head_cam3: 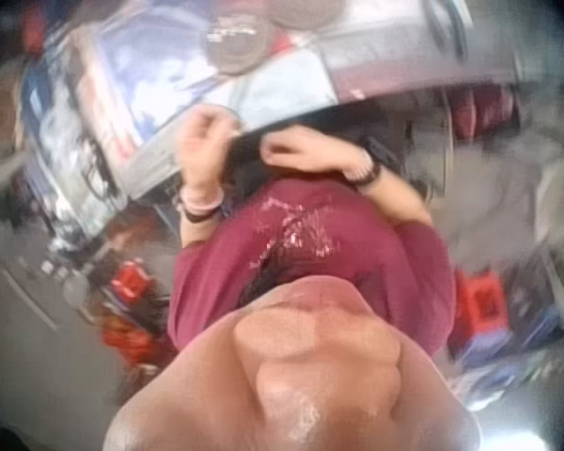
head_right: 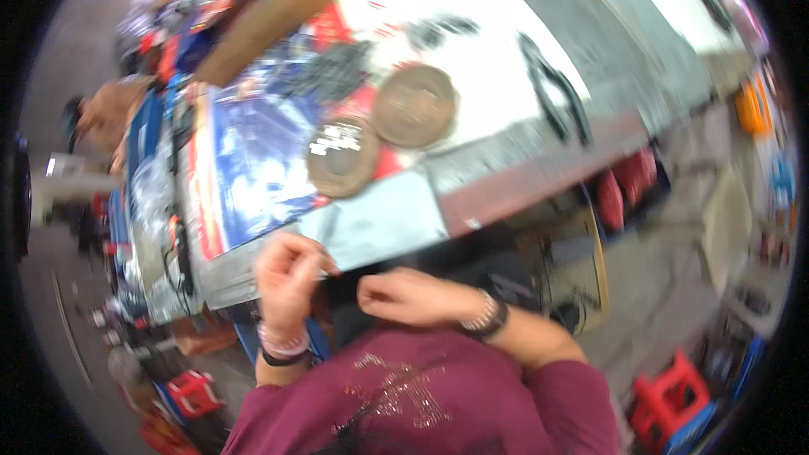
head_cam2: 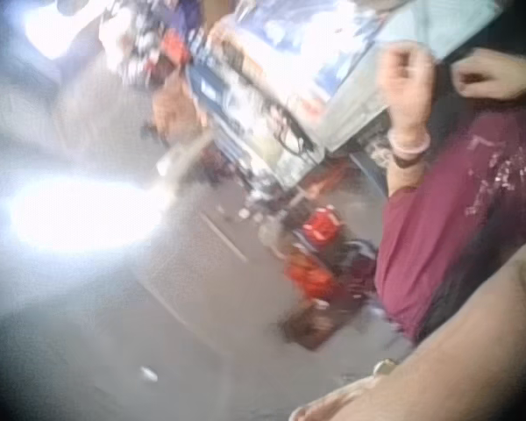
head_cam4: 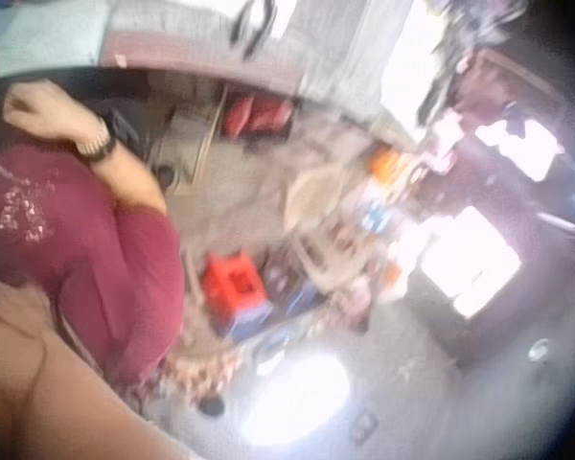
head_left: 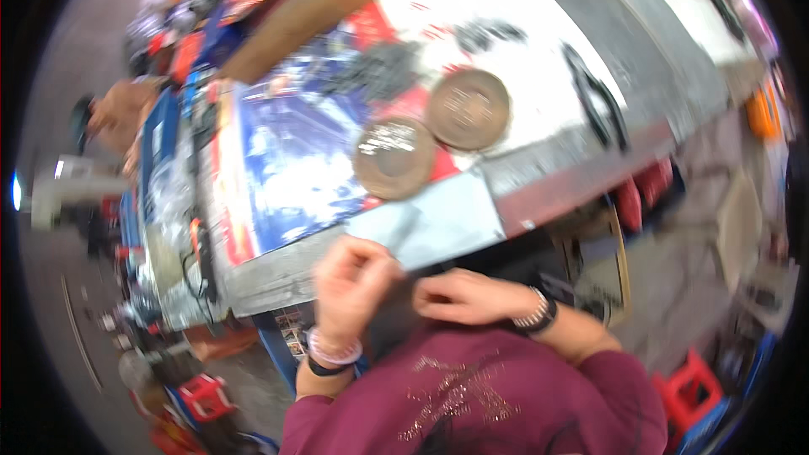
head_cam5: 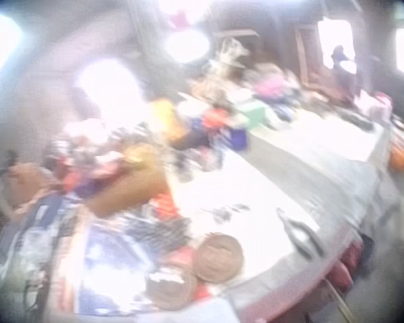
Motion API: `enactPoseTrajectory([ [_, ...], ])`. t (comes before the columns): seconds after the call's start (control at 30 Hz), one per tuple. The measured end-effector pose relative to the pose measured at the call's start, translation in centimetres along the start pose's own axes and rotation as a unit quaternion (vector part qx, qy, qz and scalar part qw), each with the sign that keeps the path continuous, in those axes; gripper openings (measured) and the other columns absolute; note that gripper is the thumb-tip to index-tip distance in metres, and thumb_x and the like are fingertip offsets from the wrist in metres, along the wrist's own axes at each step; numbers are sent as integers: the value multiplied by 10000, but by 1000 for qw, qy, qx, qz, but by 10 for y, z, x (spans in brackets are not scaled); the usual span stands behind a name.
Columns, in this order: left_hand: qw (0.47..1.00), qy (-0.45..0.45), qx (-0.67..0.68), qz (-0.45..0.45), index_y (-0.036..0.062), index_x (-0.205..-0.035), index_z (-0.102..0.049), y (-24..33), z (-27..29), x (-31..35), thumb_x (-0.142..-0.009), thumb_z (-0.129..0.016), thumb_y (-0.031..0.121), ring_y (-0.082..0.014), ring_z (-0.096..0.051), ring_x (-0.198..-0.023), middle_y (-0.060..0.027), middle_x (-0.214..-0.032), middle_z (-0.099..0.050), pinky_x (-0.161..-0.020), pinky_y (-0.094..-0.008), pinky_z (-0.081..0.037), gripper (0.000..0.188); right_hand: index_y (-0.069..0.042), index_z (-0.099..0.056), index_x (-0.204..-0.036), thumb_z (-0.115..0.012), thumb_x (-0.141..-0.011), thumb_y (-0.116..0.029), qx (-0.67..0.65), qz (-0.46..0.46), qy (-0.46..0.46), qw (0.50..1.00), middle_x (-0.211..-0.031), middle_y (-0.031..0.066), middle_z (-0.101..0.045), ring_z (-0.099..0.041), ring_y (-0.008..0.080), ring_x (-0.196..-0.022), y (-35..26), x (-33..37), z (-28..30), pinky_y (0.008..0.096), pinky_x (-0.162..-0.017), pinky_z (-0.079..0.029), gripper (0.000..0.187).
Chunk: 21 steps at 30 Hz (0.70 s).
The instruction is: The person sits at a low table and repeatedly picks up small metal rods and white beads, inserts the beads onto the rods, and uses pliers to crimp or secure the ends. The person places finished pieces into a small wooden dish and continues the process with additional rods and beads.
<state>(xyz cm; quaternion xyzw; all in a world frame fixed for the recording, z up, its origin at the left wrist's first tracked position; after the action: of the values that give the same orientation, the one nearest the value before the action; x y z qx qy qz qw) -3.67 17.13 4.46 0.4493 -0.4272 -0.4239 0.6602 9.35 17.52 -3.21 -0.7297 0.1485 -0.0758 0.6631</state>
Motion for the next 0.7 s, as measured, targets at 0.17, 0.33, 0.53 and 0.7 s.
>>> enactPoseTrajectory([
  [0.17,991,-37,106,79,-21,-932,-587,-39,-11,46,-885,-592,1,-70,-590,-767,-33,-832,-633,-685,-207,-485,53,-24,-459,-1223,-602,-914,-77,-219,-48,143,964,-891,37,-592,-559,87,-799,-29,0,19,242,-713,-468,344],
  [0.33,984,-22,169,60,-24,-975,-581,-60,-12,60,-896,-604,10,-74,-596,-785,-39,-880,-631,-713,-202,-488,89,-23,-558,-1060,-624,-902,-78,-178,-90,175,964,-848,26,-604,-554,67,-704,-23,-7,19,197,-610,-450,180],
  [0.53,951,11,310,-12,-37,-1074,-585,-51,-4,63,-900,-569,-27,-119,-616,-870,-82,-957,-632,-772,-253,-516,175,-30,-555,-874,-619,-905,-102,-320,-109,188,922,-674,58,-587,-514,99,-533,-4,-10,16,211,-495,-415,101],
  [0.7,937,0,343,-68,-55,-1082,-615,-44,-2,59,-924,-526,-33,-134,-606,-849,-90,-969,-621,-767,-259,-506,183,-39,-532,-887,-576,-938,-161,-408,-123,118,897,-663,70,-573,-478,115,-505,-1,-11,-7,226,-492,-398,139],
])
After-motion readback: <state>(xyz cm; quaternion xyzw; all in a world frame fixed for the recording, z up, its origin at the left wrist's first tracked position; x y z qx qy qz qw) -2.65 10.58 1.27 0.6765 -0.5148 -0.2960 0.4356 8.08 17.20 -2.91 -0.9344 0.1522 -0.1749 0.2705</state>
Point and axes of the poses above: each hand's wrist, its own x-axis away from the middle knuckle, its own z-axis out of the back of the hand, y = z × x, the point moved 8 cm from there along -x, towards the middle knuckle
